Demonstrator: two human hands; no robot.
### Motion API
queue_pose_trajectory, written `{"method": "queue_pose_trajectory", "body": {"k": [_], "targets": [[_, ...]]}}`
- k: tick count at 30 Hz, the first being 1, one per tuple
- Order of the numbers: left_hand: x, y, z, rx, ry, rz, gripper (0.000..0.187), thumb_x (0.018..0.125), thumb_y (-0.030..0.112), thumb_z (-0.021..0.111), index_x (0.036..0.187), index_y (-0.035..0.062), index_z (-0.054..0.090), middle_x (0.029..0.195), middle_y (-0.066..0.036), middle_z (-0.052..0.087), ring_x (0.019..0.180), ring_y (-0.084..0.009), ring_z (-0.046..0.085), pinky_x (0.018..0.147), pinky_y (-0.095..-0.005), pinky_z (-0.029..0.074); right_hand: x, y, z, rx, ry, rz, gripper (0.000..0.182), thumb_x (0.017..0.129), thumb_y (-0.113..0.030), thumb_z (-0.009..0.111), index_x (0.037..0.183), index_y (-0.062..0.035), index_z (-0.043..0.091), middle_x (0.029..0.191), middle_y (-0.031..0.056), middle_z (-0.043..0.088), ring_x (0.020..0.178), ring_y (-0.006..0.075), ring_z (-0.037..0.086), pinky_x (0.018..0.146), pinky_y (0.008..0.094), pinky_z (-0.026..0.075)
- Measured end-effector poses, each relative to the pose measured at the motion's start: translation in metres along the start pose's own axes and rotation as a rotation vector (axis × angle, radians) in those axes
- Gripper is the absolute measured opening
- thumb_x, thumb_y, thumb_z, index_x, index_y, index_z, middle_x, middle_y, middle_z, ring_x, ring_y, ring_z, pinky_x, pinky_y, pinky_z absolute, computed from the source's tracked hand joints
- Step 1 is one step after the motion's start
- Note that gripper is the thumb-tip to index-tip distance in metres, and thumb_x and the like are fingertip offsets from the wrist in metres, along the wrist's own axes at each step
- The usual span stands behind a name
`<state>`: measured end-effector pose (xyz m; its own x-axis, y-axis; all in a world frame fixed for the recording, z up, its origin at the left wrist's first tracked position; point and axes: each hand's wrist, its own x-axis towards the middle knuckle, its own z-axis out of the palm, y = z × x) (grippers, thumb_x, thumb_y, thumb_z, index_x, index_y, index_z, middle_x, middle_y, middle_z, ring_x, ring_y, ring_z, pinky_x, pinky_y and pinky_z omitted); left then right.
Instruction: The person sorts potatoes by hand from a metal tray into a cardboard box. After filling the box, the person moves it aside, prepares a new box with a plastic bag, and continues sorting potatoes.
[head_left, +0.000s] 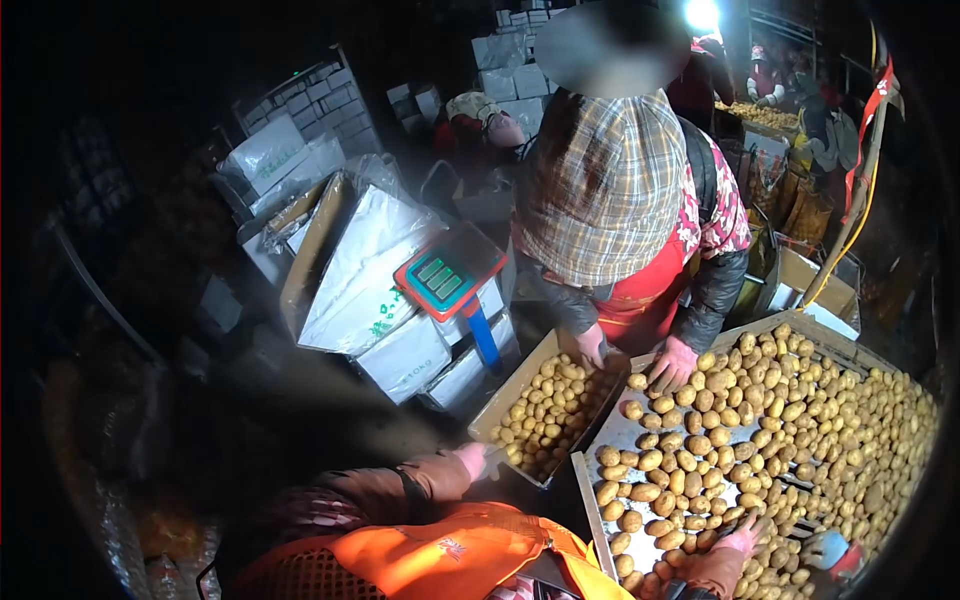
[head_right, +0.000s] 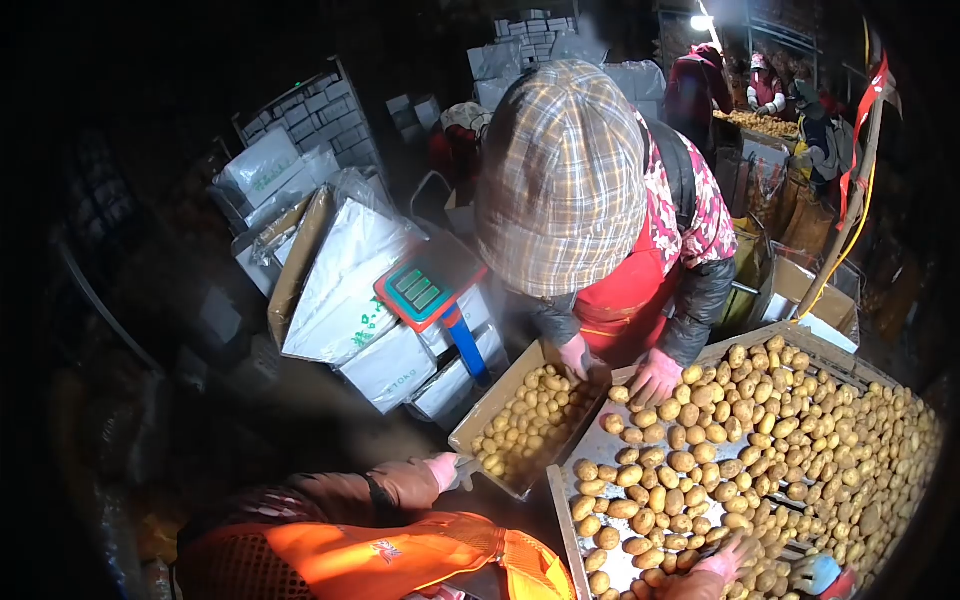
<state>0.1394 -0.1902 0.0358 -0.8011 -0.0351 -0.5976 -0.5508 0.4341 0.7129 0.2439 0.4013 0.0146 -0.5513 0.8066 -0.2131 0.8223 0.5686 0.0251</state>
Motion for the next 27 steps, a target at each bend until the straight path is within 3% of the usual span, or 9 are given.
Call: {"method": "queue_pose_trajectory", "body": {"k": [4, 5, 10, 13, 14, 18, 20, 23, 27], "targets": [[0.026, -0.031, 0.007, -0.048, 0.013, 0.075, 0.030, 0.100, 0.027, 0.058, 0.123, 0.0101, 0.068, 0.098, -0.005, 0.074, 0.076, -0.0124, 0.060, 0.069, -0.0258, 0.047, 0.018, 0.014, 0.047, 0.162, 0.175, -0.053, 0.070, 0.083, -0.012, 0.068, 0.146, -0.0295, 0.044, 0.163, 0.0061, 0.025, 0.150, 0.0257, 0.024, 0.122, 0.0496, 0.018], [0.032, -0.036, 0.008, -0.193, -0.005, 0.081, 0.027, 0.100, 0.023, 0.057, 0.121, 0.0113, 0.069, 0.099, -0.005, 0.074, 0.080, -0.0127, 0.061, 0.072, -0.0266, 0.047, 0.011, 0.015, 0.051, 0.071, 0.379, -0.123, 0.055, 0.085, -0.014, 0.068, 0.137, -0.0208, 0.054, 0.151, 0.0102, 0.043, 0.137, 0.0263, 0.045, 0.113, 0.0480, 0.035], [-0.012, -0.001, -0.007, 0.133, 0.123, 0.132, 0.026, 0.098, 0.015, 0.056, 0.119, 0.0148, 0.071, 0.102, -0.006, 0.073, 0.091, -0.0154, 0.066, 0.084, -0.0309, 0.050, 0.012, 0.008, 0.037, 0.096, 0.244, -0.054, 0.054, 0.084, -0.015, 0.069, 0.136, -0.0204, 0.055, 0.149, 0.0109, 0.045, 0.135, 0.0276, 0.045, 0.112, 0.0480, 0.036], [0.021, -0.059, -0.022, 0.315, 0.210, 0.252, 0.029, 0.097, 0.020, 0.057, 0.123, 0.0174, 0.069, 0.104, -0.010, 0.073, 0.096, -0.0207, 0.068, 0.087, -0.0352, 0.051, 0.011, 0.009, 0.035, 0.094, 0.236, -0.050, 0.053, 0.084, -0.016, 0.069, 0.135, -0.0202, 0.056, 0.148, 0.0113, 0.046, 0.135, 0.0283, 0.046, 0.112, 0.0481, 0.036], [0.022, -0.064, -0.025, 0.227, 0.217, 0.225, 0.035, 0.090, 0.009, 0.065, 0.125, 0.0168, 0.067, 0.104, -0.009, 0.072, 0.089, -0.0174, 0.064, 0.080, -0.0330, 0.051, 0.012, 0.008, 0.034, 0.098, 0.235, -0.049, 0.053, 0.084, -0.016, 0.070, 0.135, -0.0201, 0.056, 0.147, 0.0115, 0.046, 0.134, 0.0286, 0.046, 0.112, 0.0481, 0.037], [0.044, -0.129, -0.035, 0.313, 0.264, 0.124, 0.033, 0.091, 0.011, 0.064, 0.124, 0.0106, 0.066, 0.107, -0.010, 0.073, 0.092, -0.0185, 0.065, 0.086, -0.0327, 0.052, 0.017, 0.025, 0.029, 0.087, 0.214, -0.060, 0.052, 0.083, -0.017, 0.070, 0.134, -0.0198, 0.057, 0.146, 0.0120, 0.047, 0.134, 0.0296, 0.046, 0.111, 0.0482, 0.037], [-0.030, -0.038, -0.033, 0.289, 0.177, -0.042, 0.028, 0.094, 0.010, 0.062, 0.121, 0.0121, 0.067, 0.103, -0.008, 0.071, 0.094, -0.0161, 0.064, 0.086, -0.0314, 0.051, 0.020, 0.027, 0.022, 0.084, 0.205, -0.058, 0.052, 0.083, -0.018, 0.070, 0.133, -0.0197, 0.058, 0.145, 0.0123, 0.048, 0.133, 0.0301, 0.047, 0.111, 0.0482, 0.038], [0.007, -0.125, -0.031, 0.203, 0.154, -0.016, 0.024, 0.091, 0.001, 0.061, 0.112, 0.0078, 0.068, 0.100, -0.004, 0.069, 0.092, -0.0116, 0.060, 0.085, -0.0283, 0.049, 0.022, 0.031, 0.014, 0.087, 0.205, -0.053, 0.051, 0.083, -0.019, 0.071, 0.132, -0.0195, 0.058, 0.144, 0.0127, 0.049, 0.132, 0.0308, 0.047, 0.110, 0.0482, 0.038], [0.003, -0.161, -0.047, 0.293, 0.108, -0.127, 0.023, 0.095, 0.007, 0.054, 0.113, 0.0091, 0.068, 0.100, -0.001, 0.067, 0.093, -0.0109, 0.058, 0.085, -0.0277, 0.049, 0.025, 0.032, 0.011, 0.085, 0.201, -0.047, 0.050, 0.082, -0.020, 0.071, 0.131, -0.0192, 0.059, 0.142, 0.0132, 0.050, 0.131, 0.0318, 0.048, 0.110, 0.0483, 0.039]]}}
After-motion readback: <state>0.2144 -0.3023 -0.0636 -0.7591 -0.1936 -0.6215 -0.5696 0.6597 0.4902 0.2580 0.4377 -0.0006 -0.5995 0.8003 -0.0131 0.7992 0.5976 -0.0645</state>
